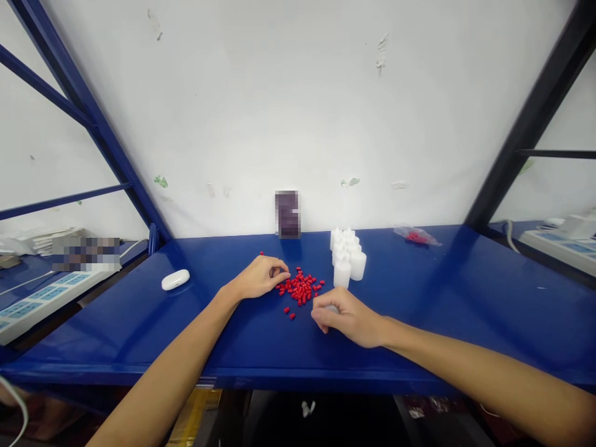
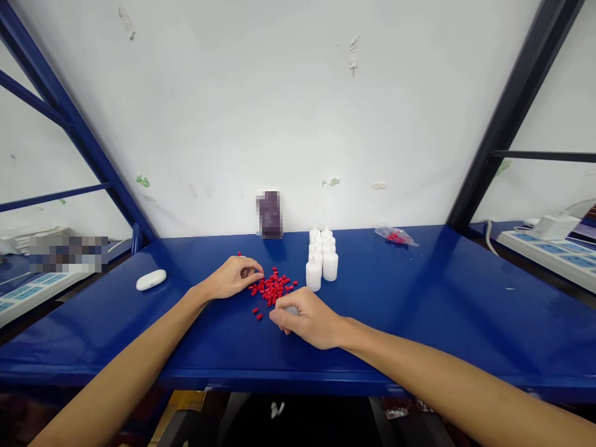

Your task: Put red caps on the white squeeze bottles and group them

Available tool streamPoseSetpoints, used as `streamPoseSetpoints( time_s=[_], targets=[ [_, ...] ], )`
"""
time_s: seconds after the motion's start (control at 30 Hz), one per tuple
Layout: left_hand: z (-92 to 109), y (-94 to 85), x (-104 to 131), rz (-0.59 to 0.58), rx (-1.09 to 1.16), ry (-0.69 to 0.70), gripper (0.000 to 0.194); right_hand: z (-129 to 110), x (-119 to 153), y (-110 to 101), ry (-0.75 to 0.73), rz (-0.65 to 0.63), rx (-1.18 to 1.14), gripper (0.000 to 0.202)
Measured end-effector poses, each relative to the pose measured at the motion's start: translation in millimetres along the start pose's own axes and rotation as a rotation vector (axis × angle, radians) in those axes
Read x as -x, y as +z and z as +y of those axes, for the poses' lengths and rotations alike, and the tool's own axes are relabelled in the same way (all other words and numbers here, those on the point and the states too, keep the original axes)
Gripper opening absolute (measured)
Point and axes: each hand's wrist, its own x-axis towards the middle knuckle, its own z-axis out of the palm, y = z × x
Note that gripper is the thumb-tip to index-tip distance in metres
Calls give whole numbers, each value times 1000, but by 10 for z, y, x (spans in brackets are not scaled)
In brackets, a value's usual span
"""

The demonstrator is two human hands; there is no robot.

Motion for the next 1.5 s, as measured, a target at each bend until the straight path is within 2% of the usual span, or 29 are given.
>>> streamPoseSetpoints(
  time_s=[0.17,0.27,0.37,0.4,0.5,0.6,0.67,0.83,1.0,1.13,1.4,1.5],
  targets=[
    [-66,5,-10,-9,-84,58,25,-66,-5,-5,-59,-20,-29,44],
    [7,-10,-1,99,-65,83,23,-99,-14,-17,-108,-7,2,46],
    [254,-3,16,290,107,85,22,-56,-30,-14,-33,93,-126,50],
    [367,15,19,320,190,99,22,-28,-39,-9,14,138,-197,52],
    [691,115,17,318,369,202,20,53,-67,9,120,232,-365,56],
    [856,229,18,238,471,251,17,81,-79,20,116,250,-389,57],
    [867,276,31,208,505,253,15,65,-76,19,96,230,-357,55],
    [807,292,72,246,509,258,11,-8,-63,-9,83,237,-306,51],
    [815,315,74,204,474,325,5,-30,-76,-19,111,218,-276,47],
    [819,335,71,160,515,287,4,-38,-76,-12,138,222,-291,39],
    [889,334,84,136,499,269,13,-65,-22,18,107,211,-337,22],
    [815,293,46,157,562,219,17,-79,-51,20,122,239,-333,24]
  ],
)
